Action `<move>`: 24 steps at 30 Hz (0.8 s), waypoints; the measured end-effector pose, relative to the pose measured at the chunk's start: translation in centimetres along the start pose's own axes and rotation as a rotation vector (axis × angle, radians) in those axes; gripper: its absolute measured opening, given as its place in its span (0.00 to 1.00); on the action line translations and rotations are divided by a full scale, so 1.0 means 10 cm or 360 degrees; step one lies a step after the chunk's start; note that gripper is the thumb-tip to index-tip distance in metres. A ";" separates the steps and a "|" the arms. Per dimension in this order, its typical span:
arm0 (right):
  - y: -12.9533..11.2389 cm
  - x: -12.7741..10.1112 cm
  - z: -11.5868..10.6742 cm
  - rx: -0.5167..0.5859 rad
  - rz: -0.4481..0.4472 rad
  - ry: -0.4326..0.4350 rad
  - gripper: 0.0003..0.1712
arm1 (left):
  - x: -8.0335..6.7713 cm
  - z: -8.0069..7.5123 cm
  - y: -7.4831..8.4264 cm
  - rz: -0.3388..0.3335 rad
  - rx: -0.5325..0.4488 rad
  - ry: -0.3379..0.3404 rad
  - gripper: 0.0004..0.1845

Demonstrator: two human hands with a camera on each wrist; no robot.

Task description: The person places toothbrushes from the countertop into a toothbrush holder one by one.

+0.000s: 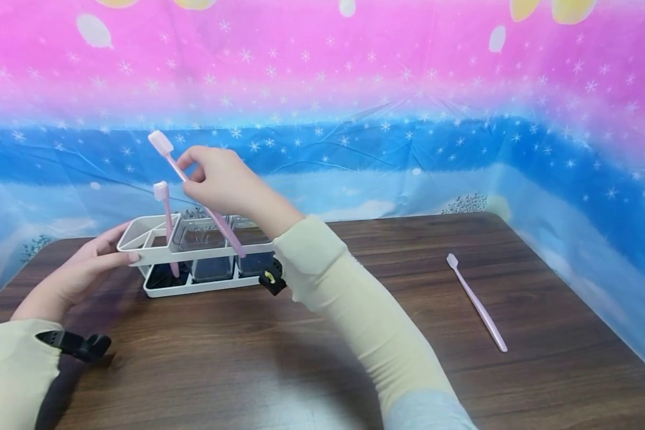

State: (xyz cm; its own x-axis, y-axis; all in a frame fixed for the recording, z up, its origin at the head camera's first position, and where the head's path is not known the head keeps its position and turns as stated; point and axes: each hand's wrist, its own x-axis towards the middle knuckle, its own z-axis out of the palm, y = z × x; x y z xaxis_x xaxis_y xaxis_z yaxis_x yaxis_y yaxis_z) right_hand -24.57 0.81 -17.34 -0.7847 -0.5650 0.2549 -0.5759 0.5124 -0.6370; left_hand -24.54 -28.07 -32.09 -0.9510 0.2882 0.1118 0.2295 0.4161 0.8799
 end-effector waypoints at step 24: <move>-0.21 0.09 0.23 0.0290 -0.0174 0.0319 0.17 | -0.01 0.00 0.02 -0.0015 0.0008 -0.0010 0.40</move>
State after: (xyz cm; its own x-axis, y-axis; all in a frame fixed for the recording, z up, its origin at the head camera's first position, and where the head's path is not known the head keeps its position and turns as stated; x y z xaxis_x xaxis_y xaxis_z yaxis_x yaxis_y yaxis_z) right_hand -23.50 -2.25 -17.39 -0.7604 -0.4623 0.4561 -0.6229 0.3208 -0.7135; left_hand -24.40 -28.05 -31.91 -0.9518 0.2898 0.1007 0.2218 0.4230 0.8786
